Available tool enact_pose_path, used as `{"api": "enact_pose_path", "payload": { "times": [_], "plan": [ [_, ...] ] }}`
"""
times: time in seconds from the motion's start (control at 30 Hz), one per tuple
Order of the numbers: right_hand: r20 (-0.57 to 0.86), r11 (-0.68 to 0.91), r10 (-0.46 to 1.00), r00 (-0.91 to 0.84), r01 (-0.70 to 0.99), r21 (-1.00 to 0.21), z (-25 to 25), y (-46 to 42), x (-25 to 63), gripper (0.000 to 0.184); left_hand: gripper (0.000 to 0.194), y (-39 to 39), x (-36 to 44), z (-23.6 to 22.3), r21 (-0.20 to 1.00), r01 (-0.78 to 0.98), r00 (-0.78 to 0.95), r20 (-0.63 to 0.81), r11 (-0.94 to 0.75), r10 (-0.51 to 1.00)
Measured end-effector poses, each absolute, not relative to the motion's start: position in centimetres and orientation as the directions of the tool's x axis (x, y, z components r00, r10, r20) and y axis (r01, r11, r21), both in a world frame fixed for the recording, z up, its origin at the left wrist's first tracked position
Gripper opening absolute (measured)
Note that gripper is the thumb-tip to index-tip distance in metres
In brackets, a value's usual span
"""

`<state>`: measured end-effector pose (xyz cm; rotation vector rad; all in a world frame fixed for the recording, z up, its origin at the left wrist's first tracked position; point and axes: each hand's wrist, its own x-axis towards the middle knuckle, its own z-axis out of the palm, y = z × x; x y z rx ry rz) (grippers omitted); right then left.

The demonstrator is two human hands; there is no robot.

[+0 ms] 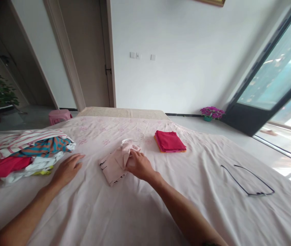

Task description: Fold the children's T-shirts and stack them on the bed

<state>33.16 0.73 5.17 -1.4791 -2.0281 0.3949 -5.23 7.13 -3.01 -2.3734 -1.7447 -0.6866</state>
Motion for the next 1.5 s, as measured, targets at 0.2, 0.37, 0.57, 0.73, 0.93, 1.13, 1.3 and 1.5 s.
{"api": "enact_pose_path", "payload": {
  "times": [0.2, 0.37, 0.57, 0.73, 0.93, 1.13, 1.3, 1.5],
  "plan": [
    [0.303, 0.195, 0.951, 0.066, 0.632, -0.750, 5.0, 4.3, 35.2, 0.024, 0.044, 7.1, -5.4, -3.2, 0.190, 0.919, 0.239, 0.433, -0.347, 0.869],
    [0.427, 0.120, 0.663, 0.615, 0.475, -0.872, 6.2, 6.4, 39.9, 0.042, 0.043, 7.2, -5.4, -3.2, 0.186, 0.923, 0.230, 0.429, -0.335, 0.873],
    [0.530, 0.341, 0.844, 0.083, 0.680, -0.650, 5.4, 3.9, 37.5, 0.027, 0.044, 7.2, -5.4, -3.1, 0.181, 0.928, 0.224, 0.422, -0.324, 0.878],
    [0.283, 0.272, 0.945, -0.165, 0.879, -0.393, 5.3, 2.2, 33.2, 0.034, 0.044, 7.0, -5.2, -2.9, 0.192, 0.926, 0.224, 0.415, -0.325, 0.882],
    [0.135, 0.381, 0.919, -0.369, 0.750, -0.541, 7.0, 1.5, 32.9, 0.016, 0.040, 6.7, -4.7, -2.5, 0.317, 0.867, 0.216, 0.455, -0.383, 0.864],
    [0.049, 0.450, 0.773, -0.632, 0.493, -0.745, 9.1, 0.7, 33.8, 0.029, 0.043, 4.1, -1.2, 0.1, 0.669, 0.628, 0.182, 0.372, -0.398, 0.910],
    [0.149, 0.457, 0.883, -0.445, 0.744, -0.488, 7.6, 1.6, 34.5, 0.031, 0.052, 1.1, 5.2, 2.4, 0.732, 0.493, 0.380, 0.305, -0.470, 0.873],
    [0.172, 0.161, 0.985, 0.030, 0.222, -0.962, 8.9, 2.5, 35.7, 0.012, 0.041, 0.9, 8.9, 2.8, 0.561, 0.647, 0.316, 0.419, -0.517, 0.851]
  ]
}}
